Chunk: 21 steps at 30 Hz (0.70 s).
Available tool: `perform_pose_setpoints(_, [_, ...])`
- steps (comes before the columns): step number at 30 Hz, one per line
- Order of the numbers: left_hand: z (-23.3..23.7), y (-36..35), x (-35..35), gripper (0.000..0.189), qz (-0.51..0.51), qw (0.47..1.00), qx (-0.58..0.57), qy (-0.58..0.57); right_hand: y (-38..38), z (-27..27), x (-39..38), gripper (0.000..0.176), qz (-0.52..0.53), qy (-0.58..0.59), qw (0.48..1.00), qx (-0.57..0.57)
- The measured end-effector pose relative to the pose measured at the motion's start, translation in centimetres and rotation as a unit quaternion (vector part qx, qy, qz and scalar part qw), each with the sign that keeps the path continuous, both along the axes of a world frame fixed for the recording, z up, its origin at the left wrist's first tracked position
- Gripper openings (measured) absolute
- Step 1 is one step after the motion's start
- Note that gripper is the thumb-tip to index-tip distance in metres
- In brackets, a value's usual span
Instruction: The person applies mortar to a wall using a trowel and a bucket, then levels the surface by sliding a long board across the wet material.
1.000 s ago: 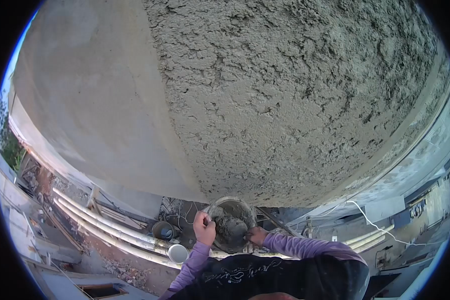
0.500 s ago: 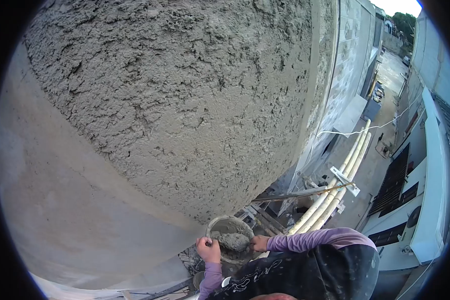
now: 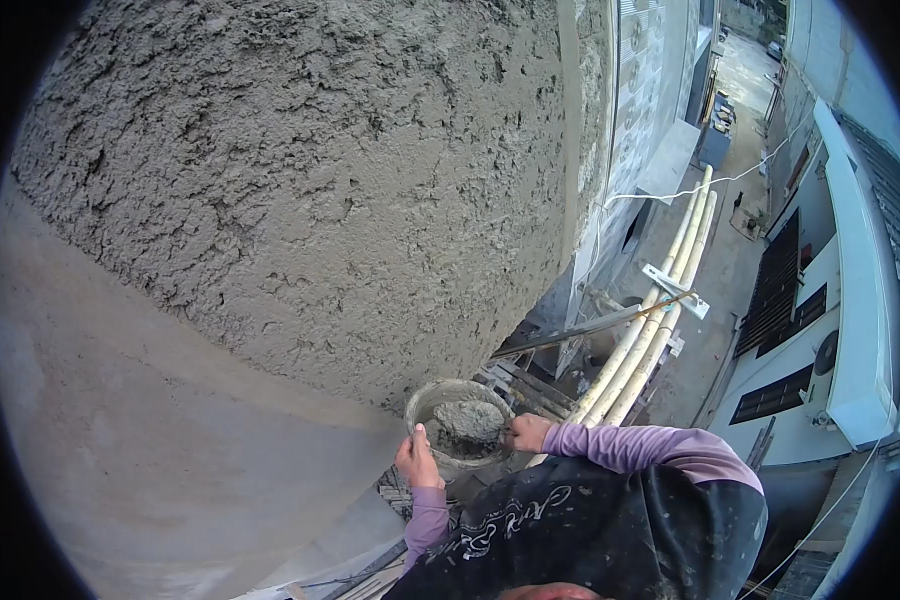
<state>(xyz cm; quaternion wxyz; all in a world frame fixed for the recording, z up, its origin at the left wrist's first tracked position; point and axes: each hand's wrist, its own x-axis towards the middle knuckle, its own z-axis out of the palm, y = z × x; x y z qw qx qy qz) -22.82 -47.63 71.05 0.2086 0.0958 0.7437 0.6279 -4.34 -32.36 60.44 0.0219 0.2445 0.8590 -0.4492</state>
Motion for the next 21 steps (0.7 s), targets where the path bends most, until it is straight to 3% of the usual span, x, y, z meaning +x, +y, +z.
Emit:
perform_pose_setpoints(1, [-0.1, 0.0, -0.1, 0.038, 0.006, 1.000, 0.002, -0.023, -0.2, -0.5, 0.3, 0.039, -0.014, 0.020, 1.000, 0.006])
perform_pose_setpoints(2, [-0.1, -0.1, 0.0, 0.037, 0.012, 0.999, 0.004, -0.047, 0.2, 7.0, 0.8, 0.034, -0.048, -0.070, 0.978, -0.191])
perform_pose_setpoints(5, [0.6, -1.0, 0.0, 0.035, 0.042, 0.997, 0.016, -0.067, -0.1, 7.9, 2.6, 0.021, -0.108, 0.020, 0.909, -0.401])
perform_pose_setpoints(8, [-1.8, -3.0, -0.6, 0.035, 0.079, 0.991, 0.006, -0.106, 0.5, 15.4, 3.6, 0.018, -0.159, 0.181, 0.809, -0.536])
perform_pose_setpoints(9, [-2.6, -3.5, -0.8, 0.034, 0.097, 0.989, 0.003, -0.113, 1.1, 17.3, 3.4, 0.025, -0.188, 0.221, 0.777, -0.558])
perform_pose_setpoints(13, [-3.7, -7.2, -1.8, 0.033, 0.140, 0.982, -0.010, -0.127, 8.1, 21.4, 3.4, 0.022, -0.249, 0.340, 0.822, -0.382])
perform_pose_setpoints(17, [-2.2, -10.9, -1.8, 0.032, 0.205, 0.972, -0.055, -0.098, 15.2, 28.7, 6.4, 0.031, -0.324, 0.543, 0.696, -0.340])
perform_pose_setpoints(21, [-4.8, -16.4, -4.1, 0.033, 0.300, 0.946, -0.116, -0.038, 19.2, 37.1, 11.1, 0.034, -0.371, 0.681, 0.629, -0.051])
